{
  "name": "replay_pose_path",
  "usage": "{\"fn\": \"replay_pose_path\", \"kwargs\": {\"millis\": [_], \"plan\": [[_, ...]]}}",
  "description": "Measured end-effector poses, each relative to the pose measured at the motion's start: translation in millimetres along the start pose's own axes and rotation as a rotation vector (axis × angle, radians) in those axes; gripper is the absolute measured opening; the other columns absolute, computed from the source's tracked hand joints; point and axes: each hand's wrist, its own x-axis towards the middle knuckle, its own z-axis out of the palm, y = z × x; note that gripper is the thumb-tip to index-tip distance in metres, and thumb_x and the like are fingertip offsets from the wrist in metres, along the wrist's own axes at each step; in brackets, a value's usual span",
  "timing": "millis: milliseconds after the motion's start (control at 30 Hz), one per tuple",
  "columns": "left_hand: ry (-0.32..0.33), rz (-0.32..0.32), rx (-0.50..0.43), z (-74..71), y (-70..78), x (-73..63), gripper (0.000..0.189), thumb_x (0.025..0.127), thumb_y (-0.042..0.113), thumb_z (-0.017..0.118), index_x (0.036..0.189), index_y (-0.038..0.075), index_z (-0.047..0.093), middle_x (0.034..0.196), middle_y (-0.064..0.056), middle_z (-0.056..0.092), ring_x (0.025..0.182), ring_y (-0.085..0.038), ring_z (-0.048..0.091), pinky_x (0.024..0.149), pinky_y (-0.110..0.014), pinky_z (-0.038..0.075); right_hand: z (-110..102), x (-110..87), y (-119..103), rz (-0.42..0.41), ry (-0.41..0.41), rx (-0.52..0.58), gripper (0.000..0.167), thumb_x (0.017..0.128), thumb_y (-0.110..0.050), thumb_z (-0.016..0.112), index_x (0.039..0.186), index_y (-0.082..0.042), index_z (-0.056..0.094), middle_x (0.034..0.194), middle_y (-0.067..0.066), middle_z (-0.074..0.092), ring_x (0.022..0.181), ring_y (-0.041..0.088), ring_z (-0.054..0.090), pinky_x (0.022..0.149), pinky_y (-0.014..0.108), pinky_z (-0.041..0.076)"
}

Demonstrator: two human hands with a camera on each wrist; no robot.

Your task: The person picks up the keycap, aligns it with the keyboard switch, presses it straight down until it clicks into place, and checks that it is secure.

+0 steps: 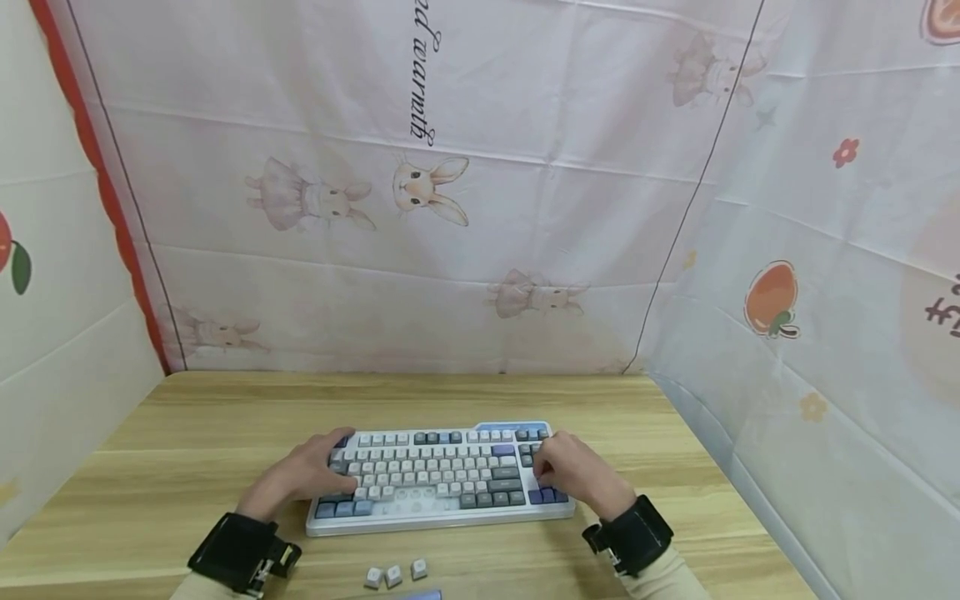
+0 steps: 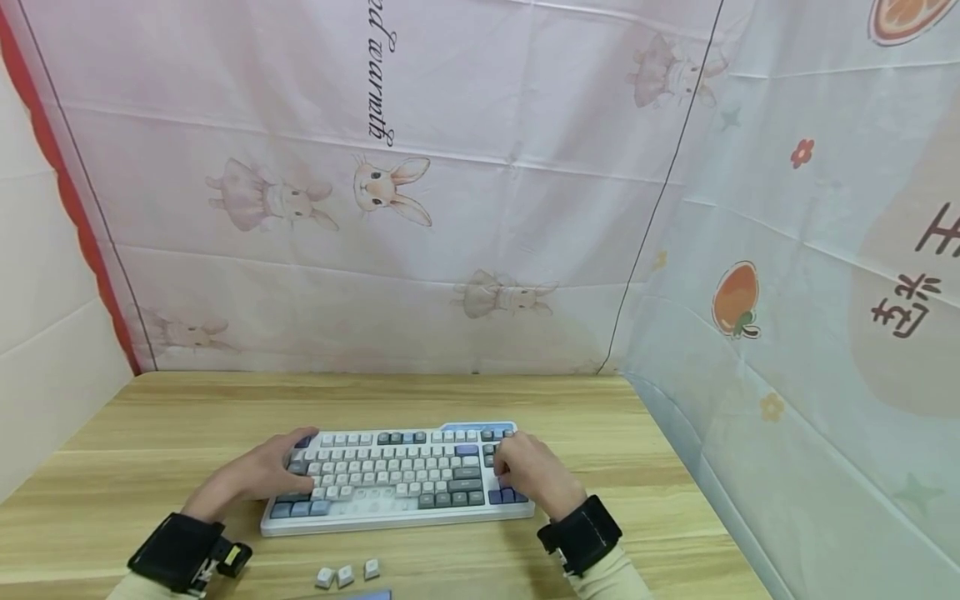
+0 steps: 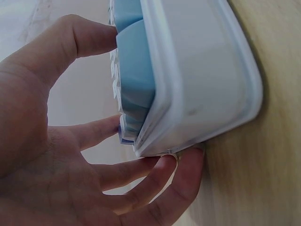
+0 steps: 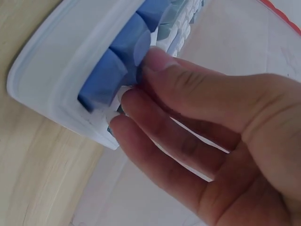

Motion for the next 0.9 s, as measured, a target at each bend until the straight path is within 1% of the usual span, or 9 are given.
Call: {"fn": "replay_pose_path", "kwargs": {"millis": [133, 233, 333, 433, 533, 633, 767, 900], "plan": [[0.003, 0.0, 0.001, 0.1, 0.3, -0.4, 0.092, 0.082, 0.025, 0.081, 0.158, 0.001, 0.035, 0.154, -0.038, 0.037, 0.138, -0.055, 0.042, 0.107, -0.069, 0.041, -4.8, -1.9, 0.2, 0.022, 0.032, 0.032, 0.009, 0.085, 0.0, 0.079, 0.08, -0.007, 0.08, 0.076, -0.001, 0.074, 0.066, 0.001, 0.056, 0.062, 0.02, 0.05], [0.006, 0.005, 0.002, -0.3, 1.3, -0.8, 0.092, 0.082, 0.026, 0.082, 0.157, 0.001, 0.035, 0.154, -0.038, 0.038, 0.138, -0.054, 0.043, 0.108, -0.069, 0.04, -7.7, -3.9, 2.3, 0.041, 0.067, 0.064, 0.008, 0.086, 0.001, 0.077, 0.083, -0.006, 0.08, 0.077, 0.0, 0.073, 0.066, 0.002, 0.056, 0.061, 0.02, 0.05], [0.009, 0.016, 0.01, -0.7, 1.6, -0.8, 0.092, 0.082, 0.026, 0.082, 0.157, 0.0, 0.035, 0.153, -0.039, 0.038, 0.137, -0.054, 0.043, 0.107, -0.069, 0.041, -7.3, -3.6, 7.1, 0.033, 0.098, 0.064, 0.005, 0.087, 0.0, 0.077, 0.089, -0.003, 0.08, 0.083, 0.005, 0.075, 0.072, 0.01, 0.065, 0.064, 0.023, 0.055], [0.012, 0.016, 0.01, -1.2, 1.6, -0.9, 0.092, 0.082, 0.025, 0.082, 0.157, 0.0, 0.036, 0.153, -0.038, 0.039, 0.137, -0.054, 0.044, 0.108, -0.069, 0.041, -5.1, -1.5, 13.3, 0.029, 0.106, 0.05, 0.014, 0.087, -0.003, 0.079, 0.1, 0.0, 0.078, 0.096, 0.012, 0.077, 0.085, 0.022, 0.072, 0.074, 0.032, 0.061], [0.011, 0.018, 0.019, -1.8, 1.6, -0.4, 0.091, 0.082, 0.025, 0.082, 0.157, 0.0, 0.036, 0.153, -0.038, 0.039, 0.137, -0.054, 0.044, 0.107, -0.069, 0.041, -3.9, 0.2, 18.7, 0.057, 0.078, 0.059, 0.029, 0.087, -0.008, 0.079, 0.113, 0.004, 0.073, 0.111, 0.019, 0.075, 0.101, 0.034, 0.072, 0.086, 0.044, 0.061], [0.009, 0.009, 0.021, -2.1, 1.9, -0.4, 0.092, 0.082, 0.025, 0.081, 0.157, 0.0, 0.036, 0.153, -0.038, 0.039, 0.137, -0.054, 0.044, 0.108, -0.069, 0.041, -3.6, 1.9, 23.6, 0.107, 0.033, 0.07, 0.042, 0.087, -0.013, 0.08, 0.122, 0.006, 0.069, 0.122, 0.023, 0.07, 0.114, 0.04, 0.067, 0.097, 0.052, 0.057], [0.009, 0.0, 0.021, -1.4, 2.1, -0.8, 0.092, 0.082, 0.026, 0.082, 0.157, 0.0, 0.035, 0.153, -0.038, 0.039, 0.136, -0.053, 0.045, 0.107, -0.068, 0.041, -4.5, 7.0, 28.7, 0.172, -0.021, 0.093, 0.054, 0.085, -0.017, 0.082, 0.131, 0.005, 0.064, 0.132, 0.025, 0.065, 0.123, 0.044, 0.062, 0.104, 0.057, 0.052], [0.014, 0.0, 0.02, -0.1, 2.3, -0.4, 0.091, 0.082, 0.025, 0.081, 0.157, 0.001, 0.036, 0.153, -0.038, 0.039, 0.136, -0.053, 0.045, 0.107, -0.068, 0.042, -6.8, 15.0, 31.0, 0.214, -0.058, 0.121, 0.058, 0.083, -0.02, 0.084, 0.133, 0.002, 0.064, 0.135, 0.025, 0.064, 0.127, 0.044, 0.059, 0.107, 0.058, 0.05]]}}
